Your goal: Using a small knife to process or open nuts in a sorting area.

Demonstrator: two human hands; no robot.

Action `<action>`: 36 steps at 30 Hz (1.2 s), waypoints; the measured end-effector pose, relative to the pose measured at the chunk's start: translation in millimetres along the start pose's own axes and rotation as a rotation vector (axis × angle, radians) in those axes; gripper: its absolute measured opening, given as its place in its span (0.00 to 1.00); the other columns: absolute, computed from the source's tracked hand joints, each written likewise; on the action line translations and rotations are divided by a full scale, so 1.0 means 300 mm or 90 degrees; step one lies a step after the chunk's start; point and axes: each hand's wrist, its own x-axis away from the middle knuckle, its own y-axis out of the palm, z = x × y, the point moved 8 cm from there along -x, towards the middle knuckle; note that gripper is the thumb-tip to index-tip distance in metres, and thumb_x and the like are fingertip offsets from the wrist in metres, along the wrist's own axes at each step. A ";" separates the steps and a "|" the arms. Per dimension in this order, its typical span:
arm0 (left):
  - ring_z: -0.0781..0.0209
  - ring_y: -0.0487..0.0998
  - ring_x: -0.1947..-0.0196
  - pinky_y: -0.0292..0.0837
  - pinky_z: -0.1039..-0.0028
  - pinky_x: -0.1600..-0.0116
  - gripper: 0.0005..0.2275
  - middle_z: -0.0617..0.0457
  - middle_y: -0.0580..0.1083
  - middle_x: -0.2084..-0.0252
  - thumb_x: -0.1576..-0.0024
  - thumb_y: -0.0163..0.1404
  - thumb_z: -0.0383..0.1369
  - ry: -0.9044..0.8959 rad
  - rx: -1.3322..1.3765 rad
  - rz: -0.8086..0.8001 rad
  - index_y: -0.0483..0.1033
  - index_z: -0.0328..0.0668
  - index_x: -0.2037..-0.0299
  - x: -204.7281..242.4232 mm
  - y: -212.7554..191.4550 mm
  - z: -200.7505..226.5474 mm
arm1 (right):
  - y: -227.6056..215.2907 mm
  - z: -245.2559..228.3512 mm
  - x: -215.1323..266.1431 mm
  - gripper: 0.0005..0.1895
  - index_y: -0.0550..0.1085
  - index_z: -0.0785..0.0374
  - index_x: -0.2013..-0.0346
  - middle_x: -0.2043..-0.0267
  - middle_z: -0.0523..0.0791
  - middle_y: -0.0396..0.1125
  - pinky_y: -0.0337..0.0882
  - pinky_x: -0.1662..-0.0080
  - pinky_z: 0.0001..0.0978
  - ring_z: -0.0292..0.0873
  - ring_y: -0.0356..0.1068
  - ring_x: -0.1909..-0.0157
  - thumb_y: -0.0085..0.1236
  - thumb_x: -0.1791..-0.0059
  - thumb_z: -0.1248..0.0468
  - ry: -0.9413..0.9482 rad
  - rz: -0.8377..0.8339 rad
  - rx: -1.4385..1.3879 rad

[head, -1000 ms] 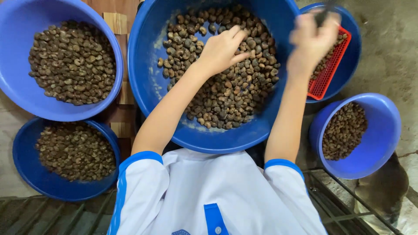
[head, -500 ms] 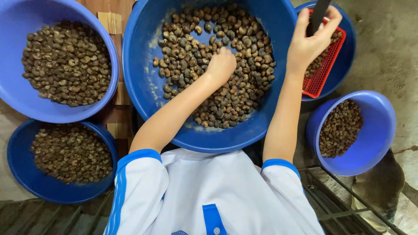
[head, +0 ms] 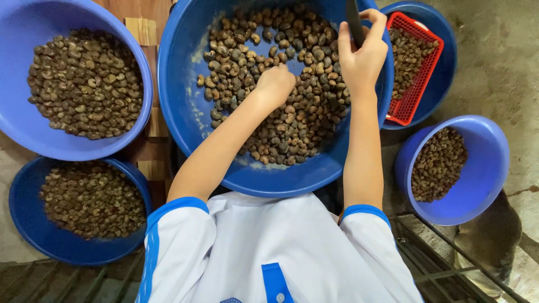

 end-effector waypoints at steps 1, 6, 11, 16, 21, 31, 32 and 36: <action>0.45 0.79 0.59 0.81 0.64 0.62 0.07 0.34 0.69 0.45 0.55 0.55 0.18 -0.011 -0.018 -0.038 0.82 0.29 0.66 -0.002 0.023 -0.016 | 0.008 -0.005 0.000 0.14 0.63 0.62 0.49 0.74 0.44 0.71 0.57 0.74 0.27 0.37 0.62 0.78 0.59 0.42 0.71 -0.012 -0.008 0.014; 0.48 0.77 0.77 0.77 0.65 0.70 0.03 0.42 0.78 0.70 0.54 0.53 0.18 0.018 -0.036 -0.055 0.79 0.30 0.74 -0.014 0.068 -0.046 | 0.044 -0.023 -0.007 0.12 0.65 0.64 0.51 0.73 0.45 0.74 0.58 0.75 0.27 0.37 0.64 0.79 0.60 0.43 0.70 -0.048 -0.035 0.029; 0.47 0.80 0.74 0.76 0.62 0.67 0.05 0.43 0.80 0.69 0.49 0.51 0.22 0.058 -0.043 -0.061 0.81 0.32 0.72 -0.003 0.043 0.004 | 0.090 -0.020 0.000 0.12 0.67 0.63 0.52 0.73 0.45 0.76 0.63 0.78 0.29 0.41 0.70 0.81 0.62 0.45 0.67 -0.087 -0.063 0.102; 0.53 0.77 0.76 0.74 0.66 0.68 0.05 0.49 0.78 0.71 0.45 0.54 0.32 0.095 0.182 0.067 0.74 0.39 0.65 0.088 -0.261 0.031 | 0.131 -0.034 0.018 0.11 0.70 0.66 0.54 0.72 0.47 0.76 0.65 0.75 0.30 0.42 0.71 0.79 0.61 0.45 0.64 -0.058 -0.122 0.023; 0.69 0.71 0.77 0.62 0.82 0.72 0.06 0.55 0.77 0.72 0.43 0.53 0.25 0.175 0.633 0.337 0.75 0.35 0.58 0.215 -0.563 -0.014 | 0.146 -0.049 0.017 0.11 0.72 0.68 0.58 0.69 0.45 0.71 0.63 0.66 0.26 0.37 0.64 0.72 0.61 0.45 0.62 0.016 -0.117 -0.254; 0.60 0.83 0.69 0.75 0.77 0.65 0.10 0.46 0.83 0.62 0.37 0.53 0.32 0.097 0.515 0.543 0.77 0.31 0.53 0.280 -0.635 -0.126 | 0.129 -0.120 0.021 0.04 0.72 0.67 0.55 0.74 0.46 0.68 0.61 0.72 0.33 0.43 0.61 0.79 0.49 0.42 0.69 -0.062 -0.076 -0.005; 0.57 0.86 0.62 0.78 0.77 0.61 0.10 0.44 0.83 0.60 0.38 0.54 0.31 0.098 0.551 0.562 0.76 0.29 0.53 0.298 -0.653 -0.136 | 0.128 -0.151 0.025 0.01 0.74 0.67 0.58 0.76 0.47 0.68 0.58 0.75 0.33 0.42 0.58 0.82 0.55 0.43 0.71 -0.120 -0.079 0.058; 0.57 0.86 0.61 0.79 0.77 0.60 0.11 0.44 0.83 0.60 0.37 0.54 0.32 0.089 0.495 0.592 0.77 0.30 0.52 0.303 -0.654 -0.161 | 0.123 -0.170 0.005 0.11 0.70 0.62 0.66 0.76 0.42 0.71 0.60 0.76 0.32 0.42 0.64 0.82 0.51 0.40 0.63 -0.137 -0.080 0.242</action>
